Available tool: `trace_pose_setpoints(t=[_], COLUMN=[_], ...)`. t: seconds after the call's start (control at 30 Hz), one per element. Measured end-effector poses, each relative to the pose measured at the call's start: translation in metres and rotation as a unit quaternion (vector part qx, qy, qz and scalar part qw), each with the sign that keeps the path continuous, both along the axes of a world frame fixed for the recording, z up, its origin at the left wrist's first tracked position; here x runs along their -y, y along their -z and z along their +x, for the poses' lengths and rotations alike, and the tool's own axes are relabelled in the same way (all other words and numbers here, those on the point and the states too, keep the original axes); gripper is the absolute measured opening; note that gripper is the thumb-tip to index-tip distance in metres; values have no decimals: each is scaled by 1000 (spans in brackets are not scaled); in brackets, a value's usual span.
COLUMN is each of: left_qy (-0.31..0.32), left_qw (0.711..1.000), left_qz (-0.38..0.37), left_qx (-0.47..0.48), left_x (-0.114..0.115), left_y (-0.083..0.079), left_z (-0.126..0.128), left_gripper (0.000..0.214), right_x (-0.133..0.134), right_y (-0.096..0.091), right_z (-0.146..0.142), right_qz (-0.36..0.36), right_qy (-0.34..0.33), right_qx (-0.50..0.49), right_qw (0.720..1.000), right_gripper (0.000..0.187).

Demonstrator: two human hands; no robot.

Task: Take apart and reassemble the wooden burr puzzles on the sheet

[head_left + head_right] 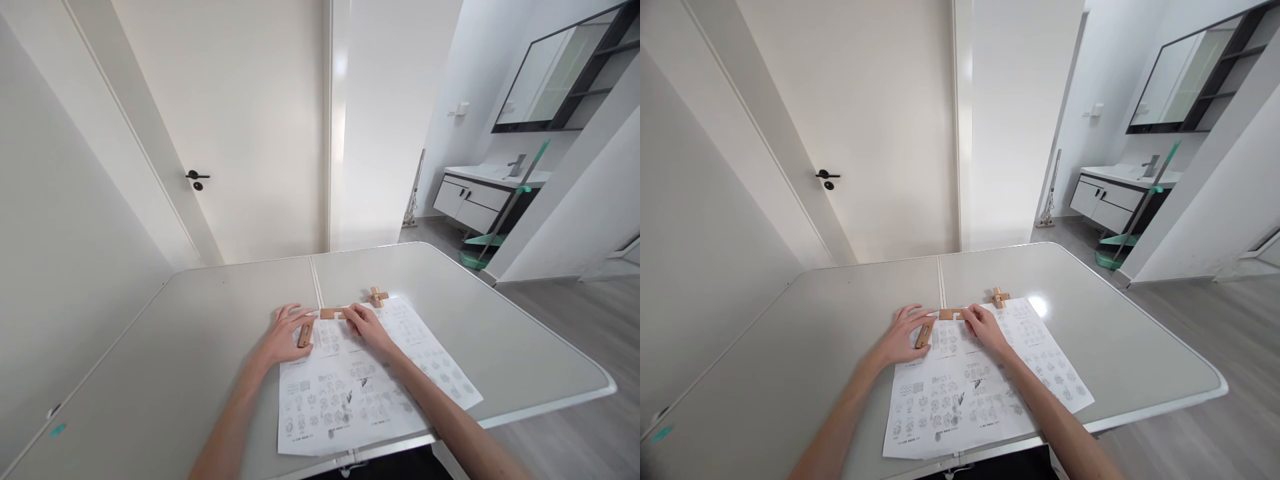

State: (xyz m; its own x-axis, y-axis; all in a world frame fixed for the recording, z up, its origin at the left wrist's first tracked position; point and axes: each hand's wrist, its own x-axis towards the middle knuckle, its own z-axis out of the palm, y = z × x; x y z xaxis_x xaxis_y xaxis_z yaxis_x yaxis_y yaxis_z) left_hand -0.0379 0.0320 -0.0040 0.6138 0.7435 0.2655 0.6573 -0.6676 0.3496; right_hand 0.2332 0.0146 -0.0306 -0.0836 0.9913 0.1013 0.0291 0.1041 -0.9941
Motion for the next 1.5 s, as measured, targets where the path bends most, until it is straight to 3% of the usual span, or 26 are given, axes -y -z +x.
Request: trace_pose_setpoints(t=[0.33,0.5,0.73,0.93,1.2,1.33,1.4,1.5], left_qy=[-48,-85,-133,-135,-140,-159,-167,-168], left_qw=[997,991,982,983,982,977,974,970], left_qz=[-35,-65,-54,-32,8,35,50,65], left_qx=[52,85,124,120,124,138,147,162], left_x=[-11,-13,-19,-20,-22,-21,-19,-12], left_y=[8,10,13,13,17,16,13,7], left_z=[-23,-27,-26,-23,-23,-20,-16,-6], left_gripper=[83,78,38,29,26,24,23,22], right_x=[4,-5,-20,-21,-8,-7,-7,-6], right_y=[-19,-30,-27,-23,-23,-26,-26,-21], right_z=[1,-12,-44,-71,-98,-79,-55,-9], right_qz=[-18,-35,-29,-5,51,73,88,127], right_qy=[-190,-225,-144,-61,-33,-15,2,79], right_qx=[61,117,291,447,553,556,548,495], right_qw=[980,967,945,893,831,828,832,856], right_gripper=[46,42,23,24,26,30,29,24])
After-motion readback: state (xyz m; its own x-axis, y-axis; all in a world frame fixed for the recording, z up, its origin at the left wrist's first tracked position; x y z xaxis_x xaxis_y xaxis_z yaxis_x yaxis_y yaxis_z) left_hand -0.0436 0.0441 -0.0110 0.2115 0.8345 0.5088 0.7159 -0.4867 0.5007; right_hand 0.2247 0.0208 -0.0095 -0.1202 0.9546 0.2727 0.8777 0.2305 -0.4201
